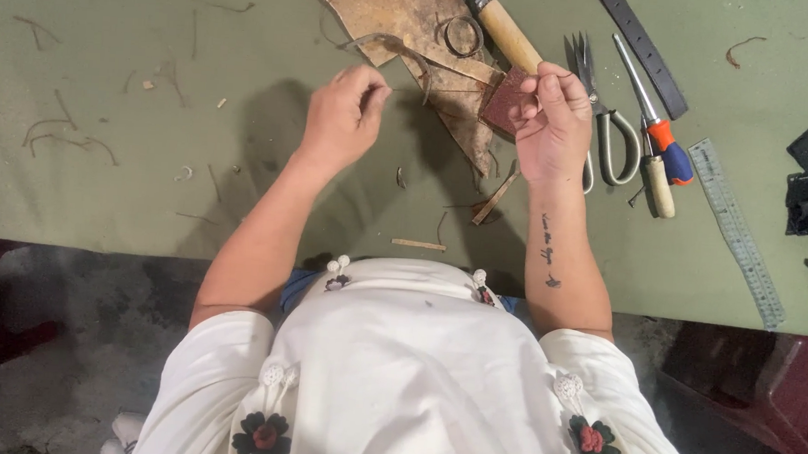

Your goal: Trimming a small leather strip with scissors and then folding and manipulating it by hand to finish a component.

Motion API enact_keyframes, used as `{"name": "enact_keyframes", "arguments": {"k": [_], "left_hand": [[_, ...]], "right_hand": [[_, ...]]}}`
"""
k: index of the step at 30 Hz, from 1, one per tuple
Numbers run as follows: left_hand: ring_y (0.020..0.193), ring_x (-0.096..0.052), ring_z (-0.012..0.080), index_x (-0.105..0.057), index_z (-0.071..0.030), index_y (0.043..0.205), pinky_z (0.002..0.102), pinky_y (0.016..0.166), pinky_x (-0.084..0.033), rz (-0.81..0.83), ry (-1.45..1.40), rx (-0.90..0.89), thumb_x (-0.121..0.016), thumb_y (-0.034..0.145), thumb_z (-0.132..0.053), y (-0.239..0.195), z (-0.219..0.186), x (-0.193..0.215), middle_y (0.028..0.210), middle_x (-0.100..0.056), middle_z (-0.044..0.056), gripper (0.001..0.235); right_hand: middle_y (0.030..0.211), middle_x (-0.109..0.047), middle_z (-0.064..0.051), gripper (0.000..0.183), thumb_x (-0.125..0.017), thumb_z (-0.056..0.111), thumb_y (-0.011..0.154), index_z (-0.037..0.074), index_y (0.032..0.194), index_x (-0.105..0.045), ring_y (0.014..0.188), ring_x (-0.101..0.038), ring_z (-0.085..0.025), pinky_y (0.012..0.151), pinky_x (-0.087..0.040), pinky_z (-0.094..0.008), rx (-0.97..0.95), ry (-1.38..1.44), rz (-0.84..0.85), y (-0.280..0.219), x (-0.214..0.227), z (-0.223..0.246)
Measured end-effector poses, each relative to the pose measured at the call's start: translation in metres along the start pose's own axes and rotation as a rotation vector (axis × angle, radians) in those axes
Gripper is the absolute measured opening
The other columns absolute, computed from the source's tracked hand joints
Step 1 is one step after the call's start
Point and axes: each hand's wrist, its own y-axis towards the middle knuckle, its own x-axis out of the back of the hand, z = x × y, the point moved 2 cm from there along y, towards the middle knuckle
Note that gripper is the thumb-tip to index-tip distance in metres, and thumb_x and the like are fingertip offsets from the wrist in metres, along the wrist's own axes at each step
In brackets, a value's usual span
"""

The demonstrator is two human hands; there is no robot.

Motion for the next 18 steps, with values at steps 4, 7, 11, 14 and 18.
{"name": "enact_keyframes", "arguments": {"k": [4, 7, 11, 14, 18], "left_hand": [[0.083, -0.059, 0.0224, -0.056, -0.013, 0.095, 0.039, 0.067, -0.044, -0.050, 0.028, 0.000, -0.057, 0.103, -0.011, -0.004, 0.019, 0.011, 0.087, -0.063, -0.002, 0.009], [0.080, -0.057, 0.0231, -0.056, -0.013, 0.096, 0.039, 0.064, -0.044, -0.063, 0.088, 0.016, -0.056, 0.104, -0.011, -0.009, 0.042, 0.018, 0.085, -0.061, -0.001, 0.009], [0.078, -0.057, 0.0230, -0.061, -0.011, 0.093, 0.037, 0.068, -0.045, -0.195, 0.099, 0.063, -0.061, 0.100, -0.008, -0.012, 0.069, 0.029, 0.084, -0.065, 0.001, 0.007], [0.074, -0.056, 0.0151, -0.066, -0.013, 0.090, 0.032, 0.066, -0.046, -0.178, 0.072, 0.154, -0.064, 0.098, -0.009, -0.009, 0.079, 0.031, 0.084, -0.058, -0.002, 0.009], [0.073, -0.060, 0.0173, -0.070, -0.013, 0.099, 0.035, 0.064, -0.048, -0.141, 0.109, 0.157, -0.066, 0.100, -0.015, 0.008, 0.086, 0.020, 0.095, -0.061, 0.000, 0.005]], "right_hand": [[0.086, -0.073, -0.005, 0.011, -0.074, 0.014, 0.099, 0.009, 0.108, -0.073, 0.062, -0.061, -0.009, 0.063, -0.057, -0.027, 0.087, -0.059, 0.038, 0.002, 0.008, 0.007], [0.086, -0.070, -0.005, 0.011, -0.073, 0.014, 0.100, 0.007, 0.108, -0.071, 0.072, -0.064, -0.012, 0.065, -0.055, -0.026, 0.175, -0.154, 0.026, 0.008, 0.025, 0.013], [0.087, -0.072, -0.006, 0.013, -0.062, 0.008, 0.105, 0.003, 0.113, -0.071, 0.074, -0.063, -0.010, 0.072, -0.055, -0.023, 0.256, -0.644, -0.047, 0.001, 0.029, 0.044], [0.096, -0.074, -0.003, 0.013, -0.066, 0.005, 0.100, 0.005, 0.108, -0.076, 0.086, -0.067, -0.009, 0.080, -0.057, -0.023, 0.212, -1.152, 0.044, -0.004, 0.034, 0.060], [0.136, -0.069, -0.015, 0.016, -0.068, -0.005, 0.099, -0.003, 0.115, -0.071, 0.081, -0.058, -0.010, 0.072, -0.053, -0.029, 0.200, -1.330, 0.163, -0.016, 0.023, 0.080]]}}
